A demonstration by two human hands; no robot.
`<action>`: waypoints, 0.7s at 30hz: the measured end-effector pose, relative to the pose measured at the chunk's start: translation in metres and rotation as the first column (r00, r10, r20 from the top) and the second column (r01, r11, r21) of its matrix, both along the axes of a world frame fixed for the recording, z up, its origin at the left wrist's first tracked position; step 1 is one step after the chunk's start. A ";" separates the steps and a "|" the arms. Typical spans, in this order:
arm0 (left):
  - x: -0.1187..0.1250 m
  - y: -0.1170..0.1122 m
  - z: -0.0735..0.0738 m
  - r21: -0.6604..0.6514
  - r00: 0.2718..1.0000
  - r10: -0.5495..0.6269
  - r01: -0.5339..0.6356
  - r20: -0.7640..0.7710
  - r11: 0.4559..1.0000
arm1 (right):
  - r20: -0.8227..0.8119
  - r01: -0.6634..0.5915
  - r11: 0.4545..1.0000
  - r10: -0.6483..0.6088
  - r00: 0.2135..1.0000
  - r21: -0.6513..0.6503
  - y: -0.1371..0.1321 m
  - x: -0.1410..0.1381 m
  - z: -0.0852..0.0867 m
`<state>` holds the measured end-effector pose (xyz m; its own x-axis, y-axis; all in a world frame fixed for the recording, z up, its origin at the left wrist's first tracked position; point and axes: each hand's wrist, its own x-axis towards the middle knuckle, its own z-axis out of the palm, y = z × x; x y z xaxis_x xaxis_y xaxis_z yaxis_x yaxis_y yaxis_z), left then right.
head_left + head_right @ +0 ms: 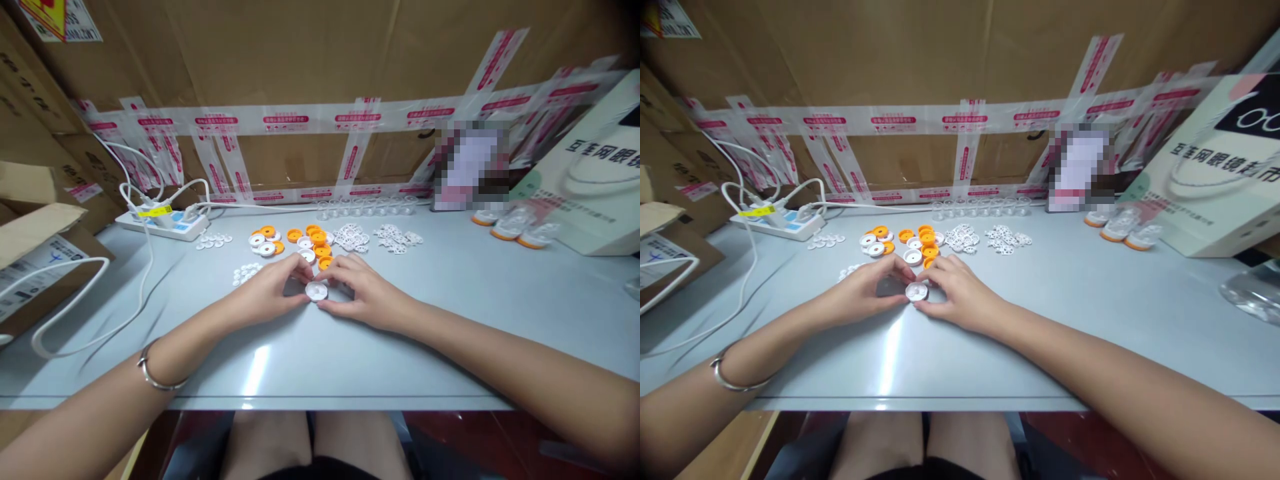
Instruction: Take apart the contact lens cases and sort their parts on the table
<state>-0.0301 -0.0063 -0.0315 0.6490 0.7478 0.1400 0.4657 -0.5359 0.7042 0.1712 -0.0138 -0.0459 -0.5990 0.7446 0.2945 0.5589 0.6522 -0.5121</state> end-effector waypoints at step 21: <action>0.024 0.000 0.020 0.248 0.856 0.200 -0.088 -0.477 0.965 | -0.061 0.020 1.000 -0.020 0.998 0.001 0.000 -0.005 -0.007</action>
